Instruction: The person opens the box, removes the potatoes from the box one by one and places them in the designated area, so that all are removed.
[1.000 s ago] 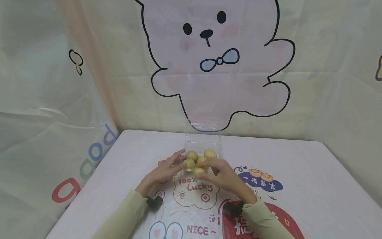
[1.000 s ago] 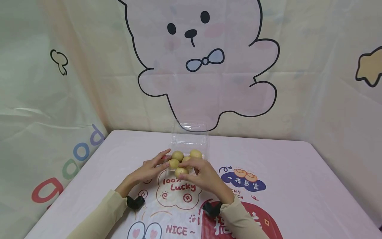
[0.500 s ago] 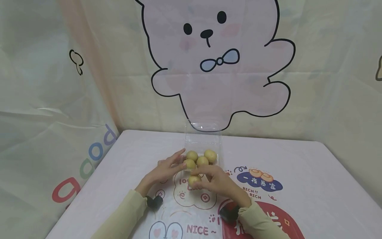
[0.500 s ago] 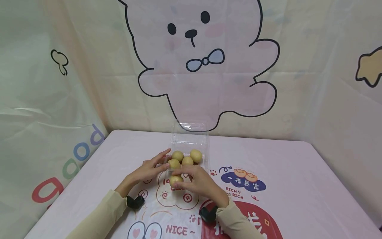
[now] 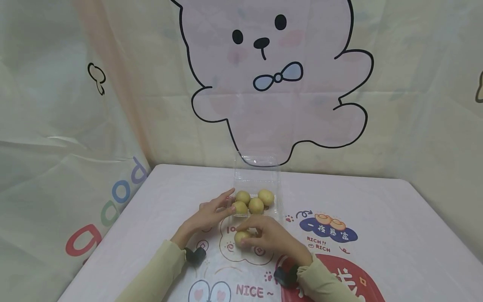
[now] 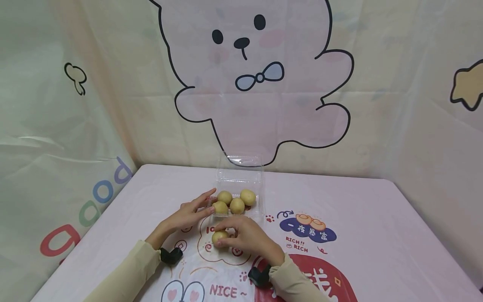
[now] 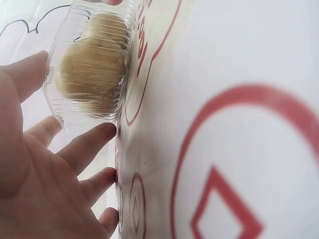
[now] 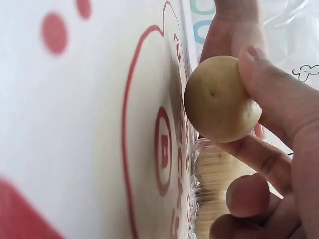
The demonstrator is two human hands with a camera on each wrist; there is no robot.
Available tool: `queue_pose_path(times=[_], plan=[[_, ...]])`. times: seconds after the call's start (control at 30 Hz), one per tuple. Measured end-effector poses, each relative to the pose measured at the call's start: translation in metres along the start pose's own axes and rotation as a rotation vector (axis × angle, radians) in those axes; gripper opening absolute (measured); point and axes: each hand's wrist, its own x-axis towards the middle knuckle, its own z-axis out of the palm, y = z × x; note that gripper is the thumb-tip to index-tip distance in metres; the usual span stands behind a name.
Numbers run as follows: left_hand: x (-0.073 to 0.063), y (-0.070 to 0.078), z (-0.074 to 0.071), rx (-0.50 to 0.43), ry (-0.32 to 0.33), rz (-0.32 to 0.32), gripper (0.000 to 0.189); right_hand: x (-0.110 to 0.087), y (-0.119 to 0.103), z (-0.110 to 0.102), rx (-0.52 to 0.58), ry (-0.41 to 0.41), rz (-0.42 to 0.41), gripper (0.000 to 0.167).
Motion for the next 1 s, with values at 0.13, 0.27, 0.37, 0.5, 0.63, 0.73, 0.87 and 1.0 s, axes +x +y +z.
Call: queue_pose_path(times=[0.13, 0.27, 0.37, 0.5, 0.63, 0.73, 0.87, 1.0], plan=[[-0.0001, 0.0005, -0.0005, -0.005, -0.003, -0.002, 0.068, 0.0007, 0.0005, 0.0013, -0.006, 0.001, -0.001, 0.034], [0.0002, 0.0003, -0.0005, -0.001, -0.002, -0.008, 0.068, 0.0008, 0.0010, 0.0016, -0.001, -0.009, 0.004, 0.035], [0.0002, 0.0000, -0.0004, 0.004, -0.002, -0.017, 0.068, 0.0002, 0.0012, 0.0018, 0.006, -0.018, 0.014, 0.035], [-0.0008, -0.0013, 0.0002, 0.004, -0.005, -0.029, 0.069, -0.0004, 0.0008, 0.0024, 0.031, -0.032, 0.024, 0.036], [-0.0012, -0.0020, 0.0009, 0.001, -0.004, -0.030, 0.068, -0.0013, 0.0022, 0.0029, 0.035, -0.038, 0.034, 0.038], [-0.0011, -0.0016, 0.0008, 0.003, -0.003, -0.028, 0.068, -0.0018, 0.0035, 0.0022, 0.026, -0.041, 0.037, 0.038], [-0.0004, -0.0012, 0.0008, 0.008, 0.000, -0.029, 0.068, -0.0024, 0.0022, -0.0005, 0.022, -0.045, 0.036, 0.039], [0.0003, -0.0015, 0.0013, 0.018, 0.004, -0.037, 0.068, -0.0030, -0.0002, -0.0028, 0.022, -0.050, 0.041, 0.039]])
